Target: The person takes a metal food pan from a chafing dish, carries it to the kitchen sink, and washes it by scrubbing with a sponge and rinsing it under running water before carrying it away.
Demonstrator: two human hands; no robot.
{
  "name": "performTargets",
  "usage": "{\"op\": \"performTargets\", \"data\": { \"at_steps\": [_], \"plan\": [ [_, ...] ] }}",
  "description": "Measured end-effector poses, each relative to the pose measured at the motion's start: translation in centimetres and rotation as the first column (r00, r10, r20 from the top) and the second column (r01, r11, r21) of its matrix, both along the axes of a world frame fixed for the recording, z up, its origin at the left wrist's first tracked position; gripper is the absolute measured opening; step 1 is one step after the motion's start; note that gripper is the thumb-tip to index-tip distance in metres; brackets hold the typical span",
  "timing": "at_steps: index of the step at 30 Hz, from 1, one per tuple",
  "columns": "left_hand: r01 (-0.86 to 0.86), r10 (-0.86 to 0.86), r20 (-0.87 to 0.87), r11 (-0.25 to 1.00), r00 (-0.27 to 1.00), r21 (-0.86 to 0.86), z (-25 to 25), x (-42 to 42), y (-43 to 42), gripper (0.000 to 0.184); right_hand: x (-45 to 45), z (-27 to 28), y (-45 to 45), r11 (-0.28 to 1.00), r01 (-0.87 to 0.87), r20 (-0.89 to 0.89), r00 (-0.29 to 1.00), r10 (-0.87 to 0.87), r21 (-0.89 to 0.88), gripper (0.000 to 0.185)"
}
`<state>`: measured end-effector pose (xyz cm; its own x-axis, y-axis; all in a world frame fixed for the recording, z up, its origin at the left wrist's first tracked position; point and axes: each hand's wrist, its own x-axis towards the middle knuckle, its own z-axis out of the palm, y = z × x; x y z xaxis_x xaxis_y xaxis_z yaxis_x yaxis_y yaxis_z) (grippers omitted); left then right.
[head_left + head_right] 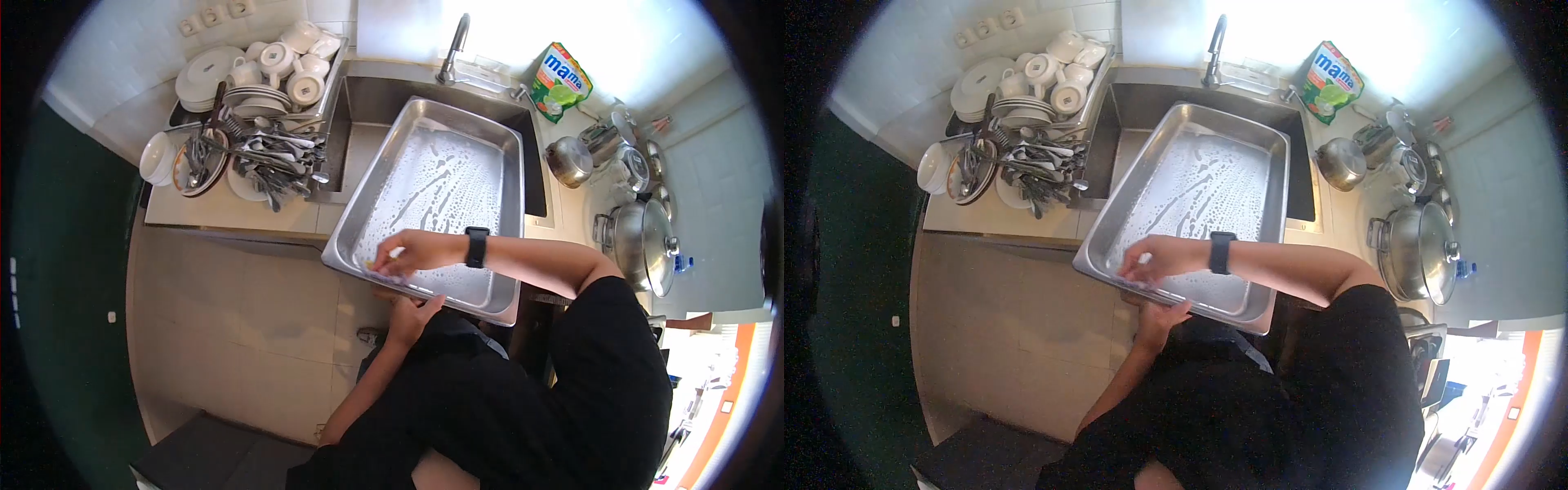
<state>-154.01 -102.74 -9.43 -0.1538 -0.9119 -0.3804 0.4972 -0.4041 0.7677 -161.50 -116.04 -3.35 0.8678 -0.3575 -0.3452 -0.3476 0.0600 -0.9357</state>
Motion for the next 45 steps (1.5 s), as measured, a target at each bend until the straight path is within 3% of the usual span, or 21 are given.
{"op": "performTargets", "data": {
  "at_steps": [4,7,9,12,13,17,18,20,22,25,26,27,28,30,32,34,37,40,41,42,45],
  "plan": [
    [-0.191,0.254,-0.348,0.96,0.902,0.206,0.9,-0.9,0.4,0.027,-4.3,0.5,1.5,0.996,-0.001,-0.105,0.994,0.009,0.084,0.018],
    [-0.148,0.205,-0.176,0.946,0.963,0.289,1.0,-1.0,-0.2,0.038,-7.0,1.8,2.5,0.999,-0.043,-0.199,0.979,0.047,0.024,0.018],
    [-0.222,0.267,-0.115,0.928,0.957,0.3,2.1,-1.1,-0.3,0.033,-8.6,4.2,3.3,0.995,-0.097,-0.326,0.942,0.087,-0.015,0.018],
    [-0.256,0.28,-0.039,0.92,0.959,0.298,2.4,-0.7,-0.5,0.026,-12.6,3.7,4.4,0.99,-0.119,-0.263,0.96,0.094,-0.078,0.018],
    [-0.255,0.275,-0.029,0.923,0.961,0.288,2.5,-0.6,-0.7,0.025,-13.4,3.7,4.5,0.969,-0.155,-0.201,0.973,0.116,-0.193,0.014],
    [-0.245,0.244,0.039,0.934,0.969,0.259,2.3,-1.2,-0.5,0.025,-15.6,4.7,3.5,0.926,-0.268,-0.27,0.943,0.195,-0.267,0.008],
    [-0.252,0.248,0.05,0.932,0.968,0.261,2.1,-1.4,-0.5,0.024,-16.7,3.4,2.5,0.871,-0.308,-0.231,0.945,0.232,-0.383,0.01],
    [-0.263,0.253,0.074,0.928,0.965,0.264,1.7,-1.8,-0.3,0.022,-18.5,2.6,-0.3,0.82,-0.321,-0.376,0.916,0.141,-0.474,0.013],
    [-0.261,0.255,0.058,0.921,0.965,0.291,1.6,-1.4,-0.4,0.02,-20.3,1.0,-3.4,0.656,-0.274,-0.403,0.914,-0.051,-0.703,0.015],
    [-0.294,0.302,0.026,0.899,0.953,0.325,2.0,-0.9,-0.7,0.017,-19.9,1.1,-3.2,0.721,-0.256,-0.471,0.875,-0.109,-0.644,0.017],
    [-0.314,0.329,0.014,0.887,0.944,0.339,2.2,-0.9,-0.8,0.016,-19.3,0.7,-1.6,0.685,-0.296,-0.417,0.909,-0.013,-0.666,0.016],
    [-0.319,0.336,0.006,0.887,0.942,0.334,2.2,-0.9,-0.9,0.015,-17.9,1.4,0.3,0.873,-0.273,-0.405,0.909,0.096,-0.405,0.015],
    [-0.323,0.342,0.0,0.887,0.94,0.331,2.1,-0.8,-0.9,0.015,-16.6,2.7,2.5,0.862,-0.296,-0.297,0.938,0.18,-0.412,0.017],
    [-0.33,0.345,0.014,0.885,0.939,0.329,2.3,-0.9,-0.7,0.016,-14.8,4.5,4.0,0.854,-0.406,-0.409,0.875,0.26,-0.325,0.017],
    [-0.338,0.343,0.045,0.883,0.938,0.326,2.9,-1.4,-0.7,0.017,-16.7,3.1,1.8,0.84,-0.39,-0.495,0.852,0.173,-0.377,0.017],
    [-0.325,0.331,0.035,0.894,0.943,0.31,2.8,-1.6,-0.5,0.019,-19.0,1.5,-2.0,0.742,-0.362,-0.517,0.856,0.024,-0.564,0.016],
    [-0.282,0.297,0.001,0.905,0.955,0.318,2.8,-1.3,-0.5,0.021,-20.6,-0.7,-5.5,0.431,-0.283,-0.38,0.912,-0.157,-0.857,0.014],
    [-0.298,0.305,0.026,0.903,0.952,0.308,2.6,-1.2,-0.5,0.02,-18.8,-1.2,-3.4,0.468,-0.602,-0.665,0.746,0.038,-0.648,0.015],
    [-0.317,0.319,0.043,0.9,0.947,0.299,2.4,-1.3,-0.5,0.02,-18.0,-1.9,-2.3,0.622,-0.636,-0.731,0.667,0.144,-0.457,0.016],
    [-0.32,0.325,0.038,0.897,0.945,0.305,2.3,-1.3,-0.5,0.019,-17.7,-1.3,-0.4,0.689,-0.423,-0.47,0.872,0.133,-0.588,0.012],
    [-0.326,0.334,0.033,0.889,0.942,0.321,2.1,-1.4,-0.3,0.019,-17.2,0.4,-0.7,0.653,-0.485,-0.548,0.827,0.127,-0.581,0.011]
  ]
}}
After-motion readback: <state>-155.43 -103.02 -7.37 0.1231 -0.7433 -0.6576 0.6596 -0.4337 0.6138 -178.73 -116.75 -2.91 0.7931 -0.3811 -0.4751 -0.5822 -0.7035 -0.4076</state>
